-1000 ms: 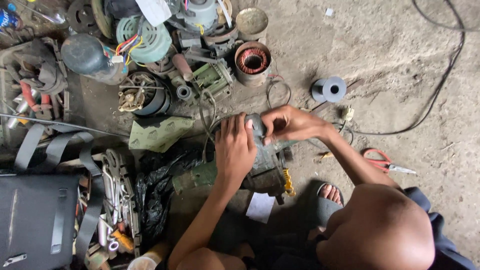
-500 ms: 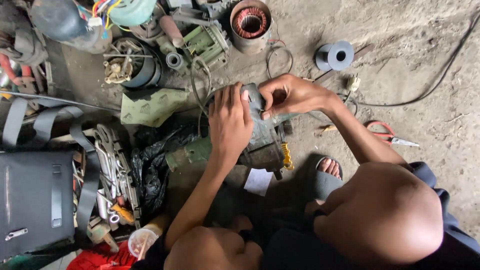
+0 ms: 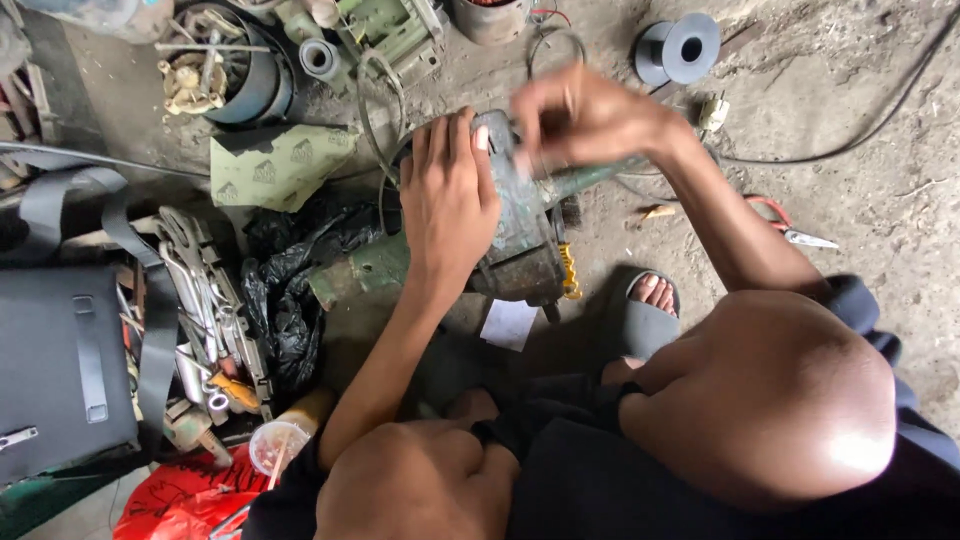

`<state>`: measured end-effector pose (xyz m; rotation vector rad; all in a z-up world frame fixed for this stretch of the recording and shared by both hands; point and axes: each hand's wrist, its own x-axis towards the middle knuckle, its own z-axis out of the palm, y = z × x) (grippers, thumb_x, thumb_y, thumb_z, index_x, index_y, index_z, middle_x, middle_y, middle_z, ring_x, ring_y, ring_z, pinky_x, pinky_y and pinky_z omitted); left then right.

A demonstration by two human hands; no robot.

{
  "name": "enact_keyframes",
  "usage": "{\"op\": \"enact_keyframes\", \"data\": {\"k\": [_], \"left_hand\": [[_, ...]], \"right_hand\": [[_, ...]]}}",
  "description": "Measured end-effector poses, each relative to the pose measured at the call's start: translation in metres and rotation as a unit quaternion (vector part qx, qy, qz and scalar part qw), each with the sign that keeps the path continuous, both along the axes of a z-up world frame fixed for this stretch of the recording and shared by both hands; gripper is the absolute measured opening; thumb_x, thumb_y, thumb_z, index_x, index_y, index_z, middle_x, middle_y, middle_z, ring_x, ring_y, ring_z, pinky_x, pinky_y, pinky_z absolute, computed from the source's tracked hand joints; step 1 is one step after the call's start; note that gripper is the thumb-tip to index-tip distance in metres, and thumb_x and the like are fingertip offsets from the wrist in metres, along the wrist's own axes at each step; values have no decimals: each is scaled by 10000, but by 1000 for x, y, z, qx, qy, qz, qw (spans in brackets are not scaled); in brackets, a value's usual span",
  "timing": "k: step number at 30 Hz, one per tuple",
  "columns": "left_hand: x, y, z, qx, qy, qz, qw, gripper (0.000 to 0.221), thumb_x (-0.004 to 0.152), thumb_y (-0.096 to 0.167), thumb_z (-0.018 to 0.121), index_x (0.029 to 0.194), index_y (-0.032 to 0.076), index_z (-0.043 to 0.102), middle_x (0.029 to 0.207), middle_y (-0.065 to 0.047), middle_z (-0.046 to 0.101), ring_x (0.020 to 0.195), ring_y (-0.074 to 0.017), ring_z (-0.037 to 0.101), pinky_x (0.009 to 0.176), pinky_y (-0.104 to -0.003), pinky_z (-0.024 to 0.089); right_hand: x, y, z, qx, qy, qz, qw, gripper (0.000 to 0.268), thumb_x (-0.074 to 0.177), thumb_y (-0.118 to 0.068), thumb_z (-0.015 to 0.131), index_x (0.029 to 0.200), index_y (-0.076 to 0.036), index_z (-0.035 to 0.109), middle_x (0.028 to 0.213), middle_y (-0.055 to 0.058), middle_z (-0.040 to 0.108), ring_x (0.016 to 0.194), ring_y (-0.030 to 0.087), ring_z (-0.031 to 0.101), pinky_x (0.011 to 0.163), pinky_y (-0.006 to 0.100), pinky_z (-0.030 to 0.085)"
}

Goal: The person tears a piece of sandpaper and uses it to sand the surface of a metal device housing.

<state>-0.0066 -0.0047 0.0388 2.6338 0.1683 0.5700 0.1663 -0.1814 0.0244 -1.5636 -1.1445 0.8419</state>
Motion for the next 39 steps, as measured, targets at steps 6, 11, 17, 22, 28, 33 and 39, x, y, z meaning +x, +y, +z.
{"op": "enact_keyframes", "data": {"k": [6,11,17,22,28,33,39], "left_hand": [[1,1,-9,-8,4,-4,1000,313,1140,94,649,1420,-41,686,1319,-199,785,1188,-386,760,943,-520,624],[1,2,-3,6,6,7,1000,308,1139,101,672,1415,-35,688,1326,-188,782,1212,-385,755,938,-519,607],[1,2,-3,12,-26,2,1000,277,1156,128,683,1382,-32,697,1277,-170,787,1106,-369,750,883,-499,623],[8,5,-14,28,104,-25,994,1381,887,1078,527,1509,-156,539,1308,-295,731,1167,-486,741,943,-780,584],[59,29,-37,87,5,-10,996,468,1100,430,811,1114,-38,819,764,-26,748,470,-117,473,461,-314,394],[45,28,-7,50,0,-49,998,598,1074,616,707,1132,21,719,767,-51,729,576,-216,611,531,-423,437],[41,35,-4,-64,-58,-83,993,374,1068,104,787,1321,-1,531,1044,-138,710,685,-214,682,468,-303,567]], "right_hand": [[9,0,-9,18,-3,10,1000,283,980,36,960,880,-52,711,833,61,749,591,110,547,540,242,415],[7,-1,6,-38,45,66,996,280,930,-41,963,850,-65,696,684,-10,652,497,78,431,463,247,320],[24,4,-23,71,-173,-178,966,388,1141,208,969,993,32,656,920,101,736,670,152,618,591,281,518],[13,-10,-8,101,-143,-211,962,330,1169,186,899,1003,99,627,1619,288,701,681,137,553,579,275,480],[6,-23,-4,31,-115,-232,965,251,1219,106,951,1142,37,722,914,62,732,664,86,555,575,250,419],[-1,-25,11,40,-93,-200,975,319,1159,145,925,1351,38,693,919,48,633,718,93,563,598,241,433],[-9,-39,5,40,-122,-191,973,226,1181,158,912,1247,62,718,967,108,716,714,135,603,604,262,430]]}}
